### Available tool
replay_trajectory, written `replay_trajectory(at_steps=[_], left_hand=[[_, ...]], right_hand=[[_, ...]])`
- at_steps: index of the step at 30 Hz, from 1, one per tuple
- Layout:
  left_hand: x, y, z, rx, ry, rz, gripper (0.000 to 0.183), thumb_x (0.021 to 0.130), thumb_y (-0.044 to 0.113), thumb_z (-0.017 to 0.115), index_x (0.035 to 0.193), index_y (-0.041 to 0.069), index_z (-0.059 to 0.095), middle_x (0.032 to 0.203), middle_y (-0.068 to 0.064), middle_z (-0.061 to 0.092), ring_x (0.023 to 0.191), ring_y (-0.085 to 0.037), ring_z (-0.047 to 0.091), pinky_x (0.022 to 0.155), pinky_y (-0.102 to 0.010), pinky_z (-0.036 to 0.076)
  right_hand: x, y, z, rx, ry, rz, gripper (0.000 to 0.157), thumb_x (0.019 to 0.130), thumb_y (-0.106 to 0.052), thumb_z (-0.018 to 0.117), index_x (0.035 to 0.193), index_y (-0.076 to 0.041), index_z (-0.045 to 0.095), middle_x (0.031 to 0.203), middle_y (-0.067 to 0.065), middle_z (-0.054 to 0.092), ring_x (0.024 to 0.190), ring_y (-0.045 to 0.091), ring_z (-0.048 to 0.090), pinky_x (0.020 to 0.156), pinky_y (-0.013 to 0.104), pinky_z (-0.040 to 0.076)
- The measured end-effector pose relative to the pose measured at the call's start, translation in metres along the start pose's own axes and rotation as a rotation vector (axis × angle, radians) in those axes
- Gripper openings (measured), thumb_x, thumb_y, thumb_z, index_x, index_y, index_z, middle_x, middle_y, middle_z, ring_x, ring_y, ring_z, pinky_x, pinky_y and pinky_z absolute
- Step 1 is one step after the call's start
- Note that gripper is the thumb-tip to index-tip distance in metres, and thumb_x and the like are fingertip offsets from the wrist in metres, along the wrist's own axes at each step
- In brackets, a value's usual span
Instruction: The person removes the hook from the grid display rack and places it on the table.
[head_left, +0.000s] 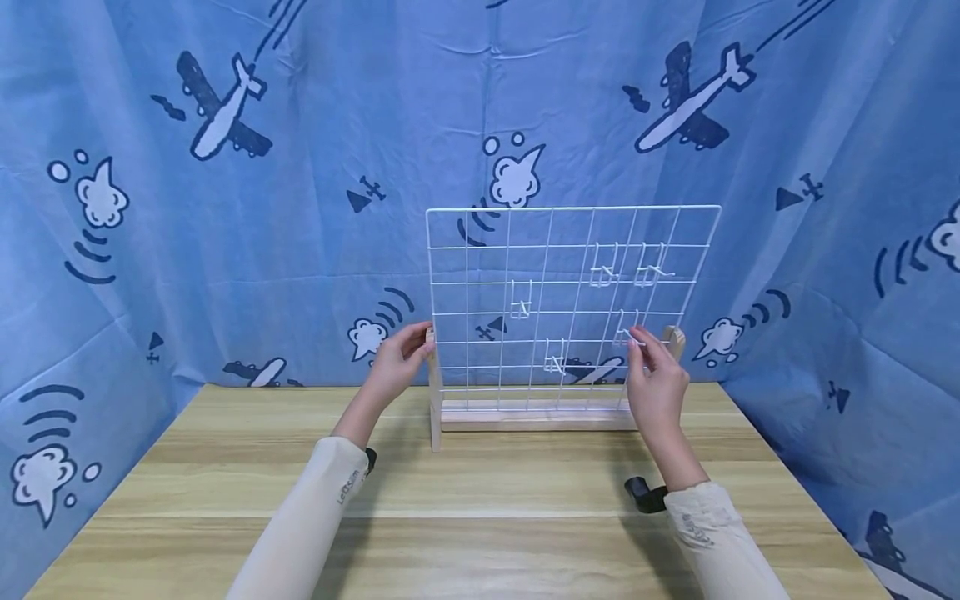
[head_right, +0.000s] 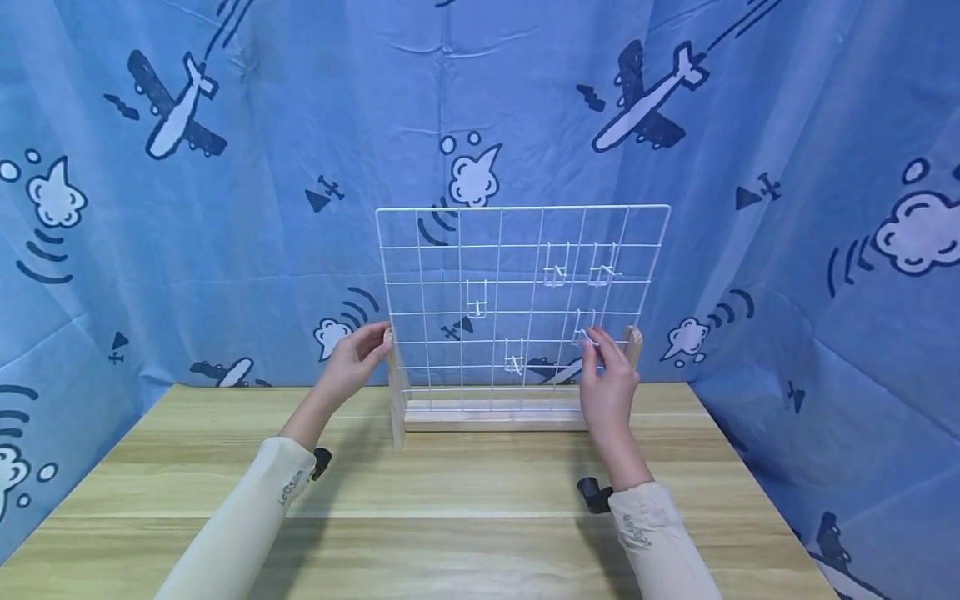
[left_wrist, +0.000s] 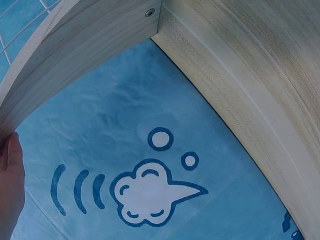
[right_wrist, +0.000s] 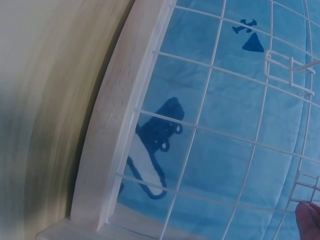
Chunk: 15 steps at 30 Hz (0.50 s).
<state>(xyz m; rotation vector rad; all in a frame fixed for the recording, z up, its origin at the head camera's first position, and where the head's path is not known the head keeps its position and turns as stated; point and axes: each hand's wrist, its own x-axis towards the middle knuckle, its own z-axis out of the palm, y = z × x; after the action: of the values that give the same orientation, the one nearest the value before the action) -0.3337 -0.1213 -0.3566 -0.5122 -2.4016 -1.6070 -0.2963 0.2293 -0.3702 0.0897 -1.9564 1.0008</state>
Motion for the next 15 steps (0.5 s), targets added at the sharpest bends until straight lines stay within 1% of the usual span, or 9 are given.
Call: replay_trajectory(at_steps=[3,6,9,11,13,15], left_hand=[[-0.0001,-0.0005,-0.0005,0.008,0.0,0.003,0.041,0.098,0.008,0.056,0.136,-0.002,0.048,0.131,-0.019,0.057,0.122,-0.029,0.054,0.101,-0.035,0.047],[-0.0001,-0.0004,-0.0018,0.012,-0.006,-0.003,0.041,0.097,0.009,0.056,0.137,-0.001,0.049,0.131,-0.019,0.057,0.122,-0.029,0.054,0.1,-0.035,0.047],[-0.0002,0.0,-0.003,0.011,-0.013,0.0,0.041,0.098,0.01,0.056,0.137,-0.001,0.048,0.131,-0.019,0.057,0.123,-0.029,0.053,0.101,-0.036,0.047],[-0.0005,0.0003,-0.0033,0.01,-0.014,0.014,0.041,0.098,0.01,0.056,0.136,-0.003,0.048,0.13,-0.02,0.057,0.122,-0.031,0.053,0.101,-0.037,0.047],[-0.0006,0.0004,-0.0032,0.02,-0.008,0.031,0.041,0.098,0.009,0.056,0.135,-0.004,0.049,0.128,-0.021,0.057,0.121,-0.032,0.054,0.1,-0.036,0.048],[-0.0007,0.0007,-0.0032,0.023,-0.008,0.028,0.04,0.098,0.01,0.056,0.135,-0.003,0.049,0.127,-0.02,0.058,0.12,-0.031,0.055,0.099,-0.035,0.049]], right_hand=[[0.0002,0.0001,-0.0002,0.006,-0.001,0.004,0.025,0.097,-0.007,0.055,0.118,0.004,0.065,0.125,0.02,0.061,0.104,0.033,0.065,0.091,0.028,0.051],[0.001,-0.0011,-0.0009,0.015,0.002,0.001,0.025,0.098,-0.008,0.055,0.118,0.003,0.065,0.124,0.02,0.062,0.102,0.032,0.066,0.089,0.013,0.048],[0.0022,-0.0025,-0.0017,0.027,0.007,-0.012,0.025,0.098,-0.007,0.056,0.118,0.004,0.065,0.123,0.02,0.062,0.101,0.032,0.066,0.085,0.0,0.04],[0.003,-0.0032,-0.0021,0.033,0.008,-0.02,0.025,0.097,-0.007,0.056,0.117,0.004,0.065,0.122,0.021,0.063,0.1,0.032,0.066,0.083,-0.003,0.037],[0.0035,-0.0036,-0.0024,0.036,0.009,-0.025,0.025,0.097,-0.007,0.056,0.117,0.004,0.065,0.122,0.021,0.063,0.1,0.033,0.066,0.082,-0.004,0.036],[0.0042,-0.0041,-0.0025,0.036,0.011,-0.029,0.025,0.097,-0.007,0.056,0.117,0.004,0.065,0.122,0.021,0.063,0.1,0.032,0.066,0.082,-0.004,0.036]])
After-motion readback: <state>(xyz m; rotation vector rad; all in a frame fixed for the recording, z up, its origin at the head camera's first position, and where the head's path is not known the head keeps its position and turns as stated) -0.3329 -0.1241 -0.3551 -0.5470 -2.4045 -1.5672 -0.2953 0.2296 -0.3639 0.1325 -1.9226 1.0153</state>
